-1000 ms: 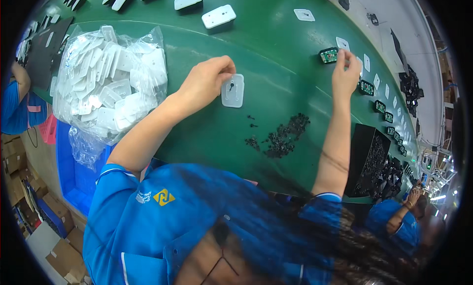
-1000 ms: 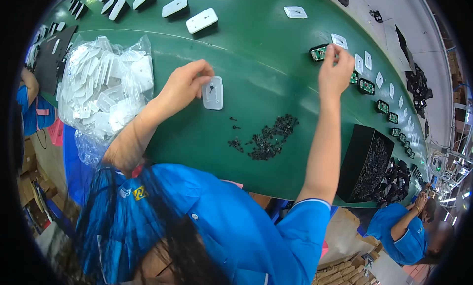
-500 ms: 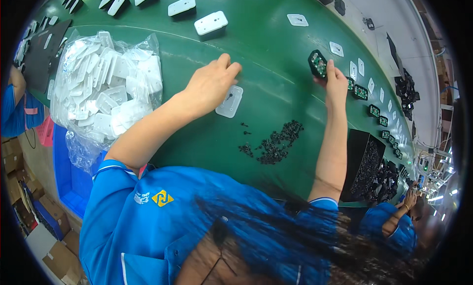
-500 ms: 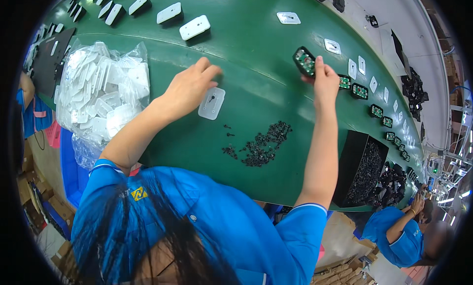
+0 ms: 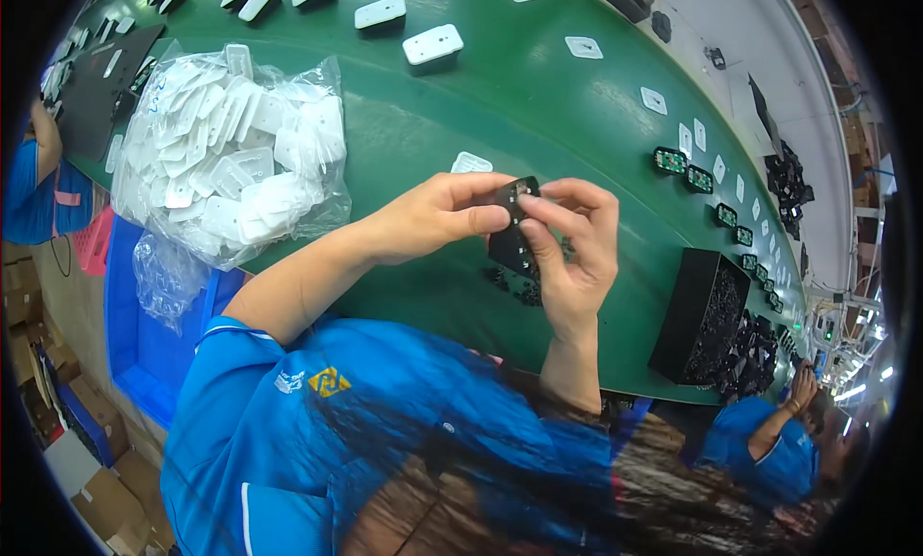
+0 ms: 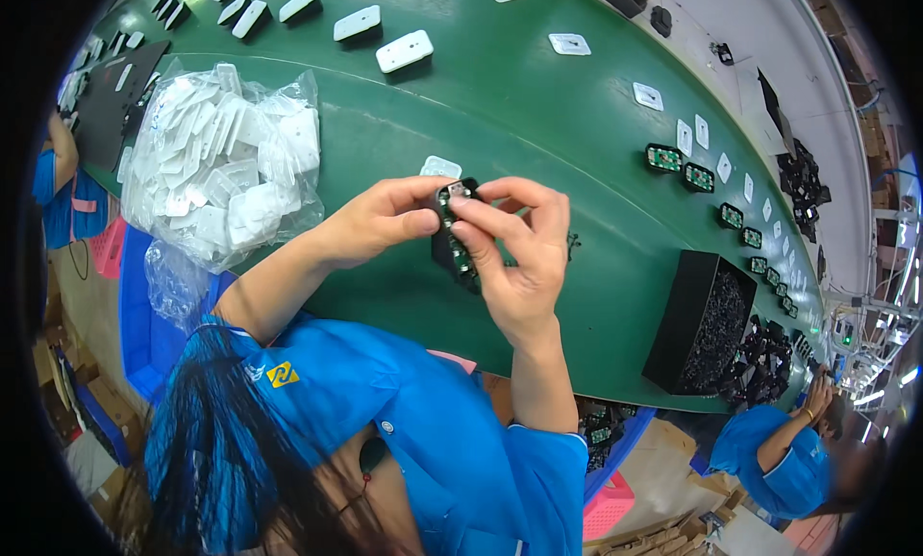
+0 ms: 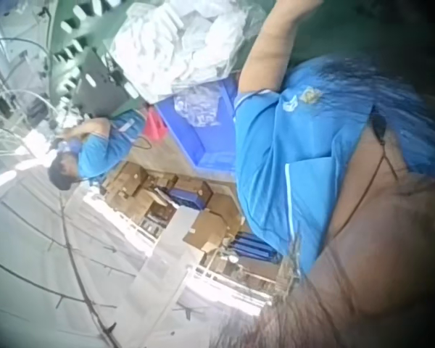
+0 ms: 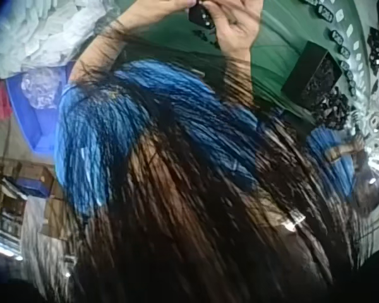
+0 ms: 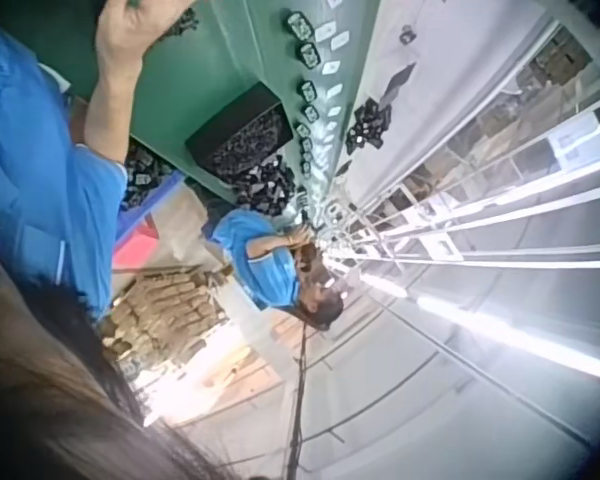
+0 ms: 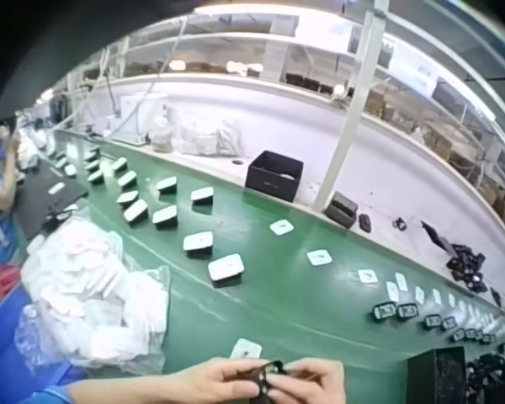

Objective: The person assembles small electronic devices by inserting green circuit boards into white plastic casings. They repeatedly pick up a casing and a board, align and press them together, then place the assembled unit on the green table. The person also handles a bag of white casings and a blue bin of circuit boards throughout the process.

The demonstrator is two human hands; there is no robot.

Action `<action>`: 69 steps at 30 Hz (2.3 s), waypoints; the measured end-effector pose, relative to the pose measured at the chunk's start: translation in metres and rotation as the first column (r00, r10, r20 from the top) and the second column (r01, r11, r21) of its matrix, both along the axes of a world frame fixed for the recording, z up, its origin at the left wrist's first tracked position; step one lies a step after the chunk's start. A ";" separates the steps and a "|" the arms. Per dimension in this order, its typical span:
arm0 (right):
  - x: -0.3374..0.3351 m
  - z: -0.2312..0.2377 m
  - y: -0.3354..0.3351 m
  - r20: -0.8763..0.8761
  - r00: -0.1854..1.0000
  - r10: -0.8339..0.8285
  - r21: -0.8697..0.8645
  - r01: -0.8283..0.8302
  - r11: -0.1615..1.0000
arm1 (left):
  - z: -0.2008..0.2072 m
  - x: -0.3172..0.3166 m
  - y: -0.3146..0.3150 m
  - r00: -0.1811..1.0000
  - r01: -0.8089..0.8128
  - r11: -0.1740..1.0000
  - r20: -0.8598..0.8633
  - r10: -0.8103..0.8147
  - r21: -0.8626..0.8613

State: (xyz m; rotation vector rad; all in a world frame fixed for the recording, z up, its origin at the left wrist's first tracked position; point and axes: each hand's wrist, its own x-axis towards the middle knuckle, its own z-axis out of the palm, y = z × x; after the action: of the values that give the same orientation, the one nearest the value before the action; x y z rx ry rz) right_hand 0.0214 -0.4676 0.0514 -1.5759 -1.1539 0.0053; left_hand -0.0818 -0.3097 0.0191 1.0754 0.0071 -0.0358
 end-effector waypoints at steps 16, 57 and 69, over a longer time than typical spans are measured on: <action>-0.035 -0.001 -0.008 0.131 0.966 -0.224 0.050 0.220 0.974 | 0.005 -0.017 -0.020 0.981 -0.142 0.969 0.163 0.110 0.204; -0.033 0.009 -0.012 -0.092 0.989 -0.115 -0.007 0.115 0.993 | 0.006 -0.017 -0.010 0.968 -0.167 0.946 0.226 0.104 0.278; -0.026 0.011 -0.016 -0.272 0.961 0.054 -0.037 -0.067 0.997 | 0.005 -0.022 -0.007 0.990 -0.085 0.974 0.127 0.059 0.208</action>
State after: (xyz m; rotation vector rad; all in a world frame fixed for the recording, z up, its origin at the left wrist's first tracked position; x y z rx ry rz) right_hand -0.0049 -0.4834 0.0624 -1.5248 -0.9905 0.2823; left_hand -0.1033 -0.3169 0.0244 1.2899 -0.0601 0.0980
